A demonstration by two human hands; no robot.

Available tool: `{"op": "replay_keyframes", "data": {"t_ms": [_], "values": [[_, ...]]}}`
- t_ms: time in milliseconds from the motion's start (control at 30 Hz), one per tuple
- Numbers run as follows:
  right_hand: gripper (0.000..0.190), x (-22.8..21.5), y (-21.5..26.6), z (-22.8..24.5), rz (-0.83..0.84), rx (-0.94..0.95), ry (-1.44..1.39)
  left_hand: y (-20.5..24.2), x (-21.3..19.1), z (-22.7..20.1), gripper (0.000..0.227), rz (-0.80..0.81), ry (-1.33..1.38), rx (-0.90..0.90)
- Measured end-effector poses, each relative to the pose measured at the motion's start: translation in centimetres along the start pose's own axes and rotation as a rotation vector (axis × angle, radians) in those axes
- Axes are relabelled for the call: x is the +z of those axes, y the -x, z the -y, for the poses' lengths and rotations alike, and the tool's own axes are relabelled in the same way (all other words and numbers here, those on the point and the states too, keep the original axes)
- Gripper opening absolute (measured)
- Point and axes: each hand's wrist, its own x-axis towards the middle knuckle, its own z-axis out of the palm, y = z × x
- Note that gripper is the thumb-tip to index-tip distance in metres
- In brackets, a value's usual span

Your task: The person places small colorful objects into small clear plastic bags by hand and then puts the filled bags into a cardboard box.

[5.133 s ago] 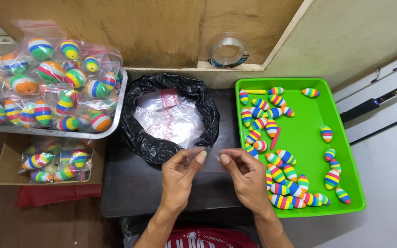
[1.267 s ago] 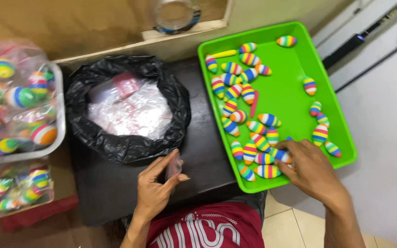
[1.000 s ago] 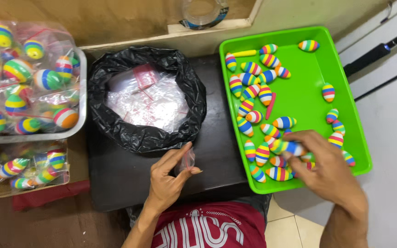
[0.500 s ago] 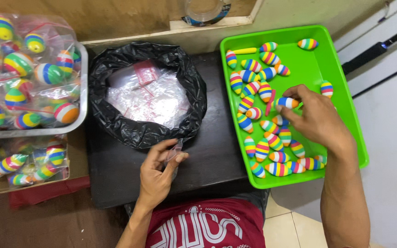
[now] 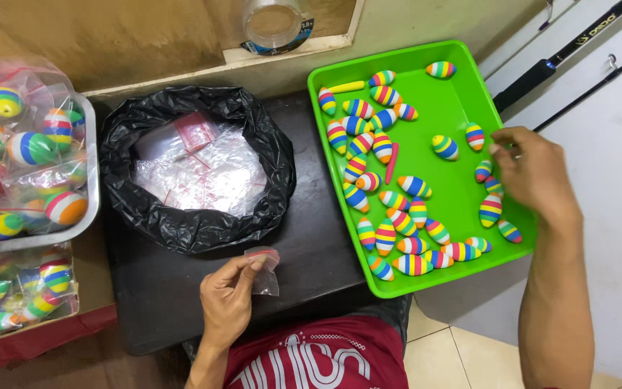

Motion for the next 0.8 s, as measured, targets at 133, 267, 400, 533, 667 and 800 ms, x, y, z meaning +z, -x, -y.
{"op": "replay_keyframes", "data": {"t_ms": [133, 267, 400, 533, 667, 800], "values": [[0.044, 2.0, -1.4, 1.2, 0.038, -0.02, 0.126, -0.3, 0.5, -1.1, 0.032, 0.069, 0.062, 0.022], [0.048, 3.3, -2.7, 2.5, 0.076, 0.023, 0.331, -0.1, 0.7, -0.6, 0.037, 0.133, 0.098, -0.007], [0.04, 4.7, -3.6, 1.6, 0.083, 0.005, 0.356, -0.2, 0.8, -0.6, 0.043, 0.152, 0.108, 0.042], [0.05, 5.1, -3.4, 0.9, 0.091, 0.058, 0.249, -0.3, 0.9, -0.7, 0.044, 0.162, 0.102, 0.111], [0.031, 3.5, -2.1, 2.0, -0.163, -0.233, 0.241, -0.7, 0.7, -0.5, 0.037, 0.23, 0.058, 0.229], [0.023, -1.0, 1.6, 13.6, -0.014, -0.338, -0.275, -1.6, 0.5, -1.7, 0.04, 0.311, 0.015, 0.284]]}}
